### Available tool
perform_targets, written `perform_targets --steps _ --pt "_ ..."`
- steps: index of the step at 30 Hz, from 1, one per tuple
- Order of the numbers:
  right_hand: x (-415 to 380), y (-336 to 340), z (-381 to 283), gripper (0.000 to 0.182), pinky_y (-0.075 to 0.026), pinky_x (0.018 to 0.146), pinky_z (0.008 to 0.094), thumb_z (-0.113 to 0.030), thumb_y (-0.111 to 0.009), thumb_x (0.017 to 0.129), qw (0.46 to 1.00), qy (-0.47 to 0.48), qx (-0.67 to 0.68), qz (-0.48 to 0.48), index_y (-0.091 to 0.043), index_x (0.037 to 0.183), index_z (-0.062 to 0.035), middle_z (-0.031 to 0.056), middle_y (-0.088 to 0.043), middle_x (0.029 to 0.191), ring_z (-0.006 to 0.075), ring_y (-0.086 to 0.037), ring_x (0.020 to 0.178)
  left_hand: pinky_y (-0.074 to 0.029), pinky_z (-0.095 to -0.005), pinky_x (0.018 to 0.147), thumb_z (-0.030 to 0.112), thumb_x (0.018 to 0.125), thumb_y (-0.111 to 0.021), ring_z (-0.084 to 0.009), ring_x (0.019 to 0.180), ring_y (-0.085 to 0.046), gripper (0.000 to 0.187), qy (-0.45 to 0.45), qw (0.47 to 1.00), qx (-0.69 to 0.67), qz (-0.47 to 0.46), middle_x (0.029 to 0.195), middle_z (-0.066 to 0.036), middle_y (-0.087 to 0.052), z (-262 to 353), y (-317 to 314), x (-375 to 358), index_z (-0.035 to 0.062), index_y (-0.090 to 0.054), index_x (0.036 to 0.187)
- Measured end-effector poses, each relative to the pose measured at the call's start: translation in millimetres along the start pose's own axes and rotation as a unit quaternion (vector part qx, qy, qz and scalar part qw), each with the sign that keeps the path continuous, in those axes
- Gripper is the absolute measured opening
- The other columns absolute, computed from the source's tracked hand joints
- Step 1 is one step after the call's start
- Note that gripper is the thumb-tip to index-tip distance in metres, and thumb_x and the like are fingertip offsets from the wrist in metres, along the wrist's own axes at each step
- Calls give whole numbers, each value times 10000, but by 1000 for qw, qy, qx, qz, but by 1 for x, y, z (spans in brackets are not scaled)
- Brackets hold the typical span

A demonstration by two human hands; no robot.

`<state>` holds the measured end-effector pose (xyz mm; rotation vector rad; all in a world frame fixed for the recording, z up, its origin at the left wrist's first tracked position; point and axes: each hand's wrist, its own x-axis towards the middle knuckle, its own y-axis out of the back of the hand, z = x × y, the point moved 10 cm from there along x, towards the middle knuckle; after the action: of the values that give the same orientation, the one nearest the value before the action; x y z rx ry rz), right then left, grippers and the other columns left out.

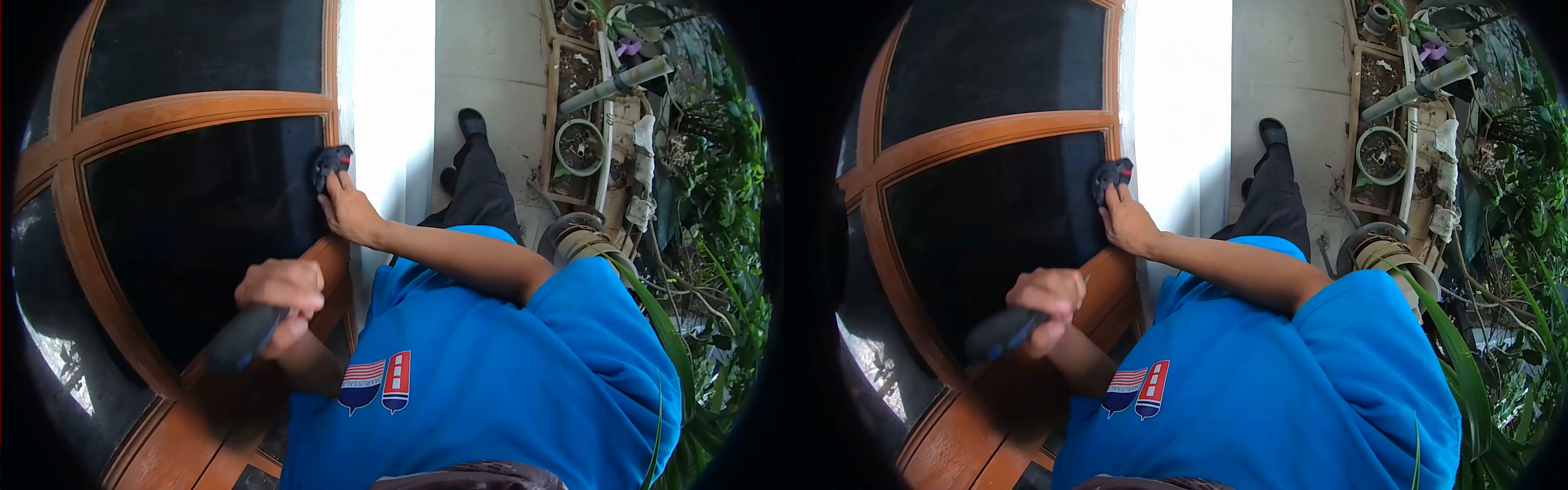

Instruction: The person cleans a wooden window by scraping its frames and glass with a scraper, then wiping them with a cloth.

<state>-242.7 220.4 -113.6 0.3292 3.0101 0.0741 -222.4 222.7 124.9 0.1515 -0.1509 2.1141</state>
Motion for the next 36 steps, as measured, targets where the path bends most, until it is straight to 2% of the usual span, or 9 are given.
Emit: perform_targets --steps 6,10,12,13,14,19,23,29,36 --pt "16 59 35 478 -489 794 388 -477 -689 924 975 -115 191 8 -674 933 0 181 -598 931 256 -600 890 -416 -318 588 52 764 -536 -129 558 -417 309 110 970 97 196 668 -55 -486 -47 31 -23 -46 -571 1055" --pt "15 64 59 254 -514 668 276 -297 -721 935 873 -263 411 -20 -720 967 -45 41 -663 849 105 -598 719 -412 -254 639 -31 812 -554 -92 656 -478 235 188 936 155 253 779 -31 -534 -76 49 -39 -21 -594 1044" --pt "11 67 63 216 -513 710 264 -181 -720 912 898 -225 374 -58 -684 1081 -53 31 -657 858 102 -606 760 -424 -210 680 -28 858 -636 -63 754 -526 171 234 908 250 243 890 -14 -572 -90 52 -43 18 -615 1021" --pt "7 69 64 253 -512 732 258 -124 -720 900 909 -206 354 -78 -666 1138 -57 26 -654 863 101 -609 781 -482 -302 845 3 871 -663 -114 804 -576 157 268 891 290 226 904 -31 -595 -100 47 -36 34 -611 1016" --pt "2 73 65 556 -510 737 282 -12 -700 797 916 -184 350 -71 -551 1329 -76 56 -672 878 123 -621 796 -453 -370 941 0 859 -669 -159 859 -602 160 187 902 356 156 907 -42 -606 -101 34 -17 39 -611 1004" --pt "-24 127 -11 936 -496 727 327 -25 -710 696 950 -55 213 -222 -307 1539 -87 113 -641 836 182 -642 770 -316 -562 1152 31 836 -687 -355 1115 -623 128 61 912 403 50 942 -77 -620 -124 -9 25 74 -593 911" --pt "-34 161 -46 1008 -512 613 378 -262 -838 712 979 57 135 -142 -298 1542 -72 140 -648 795 324 -670 676 -369 -613 1113 95 807 -751 -427 1216 -582 192 31 898 437 28 1030 -97 -609 -143 -11 41 68 -586 902" --pt "-17 161 -70 856 -521 564 352 -582 -757 783 993 110 -27 5 -511 1397 -38 126 -613 789 279 -665 656 -526 -569 965 23 892 -671 -479 1230 -566 66 -2 874 483 58 1164 -182 -628 -161 7 55 20 -611 921" --pt "20 143 -69 438 -540 545 353 -272 -682 855 988 125 -28 88 -570 1175 5 150 -607 806 263 -657 607 -524 -568 981 53 893 -699 -431 1186 -613 115 6 813 580 50 1149 -213 -658 -161 39 80 -6 -638 970"
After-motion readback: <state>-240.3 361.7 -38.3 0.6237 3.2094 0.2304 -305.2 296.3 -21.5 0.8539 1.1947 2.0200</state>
